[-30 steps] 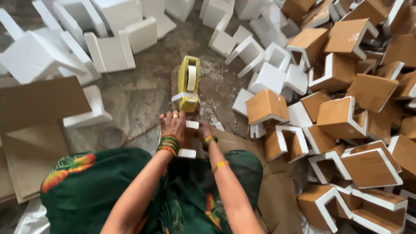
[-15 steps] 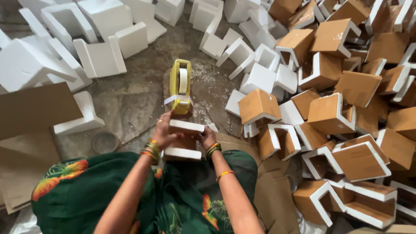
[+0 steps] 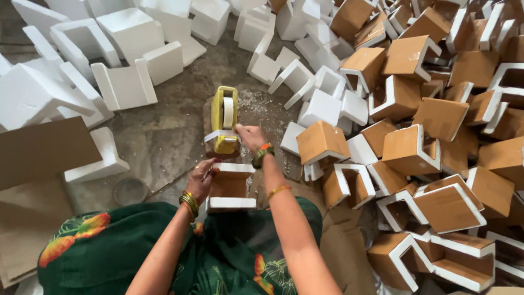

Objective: The person sits on the floor and assembles small cardboard boxes using white foam inserts. They place the foam pieces into the cardboard shells and secure them using a tape dispenser. The finished boxes are placed in a pile to the right.

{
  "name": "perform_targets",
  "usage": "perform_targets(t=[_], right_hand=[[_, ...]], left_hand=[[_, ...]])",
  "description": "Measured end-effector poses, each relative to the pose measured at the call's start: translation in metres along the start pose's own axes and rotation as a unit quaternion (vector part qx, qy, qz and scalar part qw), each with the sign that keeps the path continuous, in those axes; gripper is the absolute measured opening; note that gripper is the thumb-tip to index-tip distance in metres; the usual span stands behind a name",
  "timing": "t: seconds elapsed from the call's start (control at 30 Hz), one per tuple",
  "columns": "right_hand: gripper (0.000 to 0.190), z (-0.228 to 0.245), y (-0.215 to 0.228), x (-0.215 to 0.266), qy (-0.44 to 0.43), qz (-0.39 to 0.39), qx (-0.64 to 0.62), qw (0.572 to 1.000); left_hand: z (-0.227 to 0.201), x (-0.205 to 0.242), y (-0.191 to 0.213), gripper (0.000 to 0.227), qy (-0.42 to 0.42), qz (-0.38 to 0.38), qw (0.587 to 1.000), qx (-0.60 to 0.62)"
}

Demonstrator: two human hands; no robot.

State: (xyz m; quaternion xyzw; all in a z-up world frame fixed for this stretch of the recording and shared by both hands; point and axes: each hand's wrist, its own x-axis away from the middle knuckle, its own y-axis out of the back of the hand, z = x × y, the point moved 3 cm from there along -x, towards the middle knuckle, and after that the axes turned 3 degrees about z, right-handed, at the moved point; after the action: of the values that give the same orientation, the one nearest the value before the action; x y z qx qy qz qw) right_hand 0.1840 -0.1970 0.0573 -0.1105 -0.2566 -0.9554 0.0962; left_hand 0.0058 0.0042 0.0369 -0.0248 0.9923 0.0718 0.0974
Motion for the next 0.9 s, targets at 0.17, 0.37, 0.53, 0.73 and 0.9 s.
perform_targets(t=[0.17,0.37,0.53,0.73,0.9], right_hand=[[0.019,0.046,-0.022,0.038,0.005,-0.018,-0.065,0.998],[0.014,0.016,-0.04,0.161,-0.011,0.123,-0.197,0.973],[0.019,-0.029,-0.056,0.168,-0.008,0.058,0.024,0.998],[0.026,-0.051,-0.078,0.128,0.072,-0.033,0.191,0.978],[0.032,-0.021,-0.076,0.162,-0.036,-0.047,0.339,0.939]], left_hand=[[0.005,0.001,0.0,0.037,-0.006,-0.006,1.0,0.006],[0.003,-0.002,0.002,0.032,0.024,0.002,1.0,0.015],[0.001,0.004,0.002,0.041,0.031,0.013,0.998,0.054],[-0.006,0.001,0.001,0.049,-0.037,0.018,0.999,-0.006],[0.012,-0.006,-0.007,0.049,-0.097,-0.013,0.985,-0.146]])
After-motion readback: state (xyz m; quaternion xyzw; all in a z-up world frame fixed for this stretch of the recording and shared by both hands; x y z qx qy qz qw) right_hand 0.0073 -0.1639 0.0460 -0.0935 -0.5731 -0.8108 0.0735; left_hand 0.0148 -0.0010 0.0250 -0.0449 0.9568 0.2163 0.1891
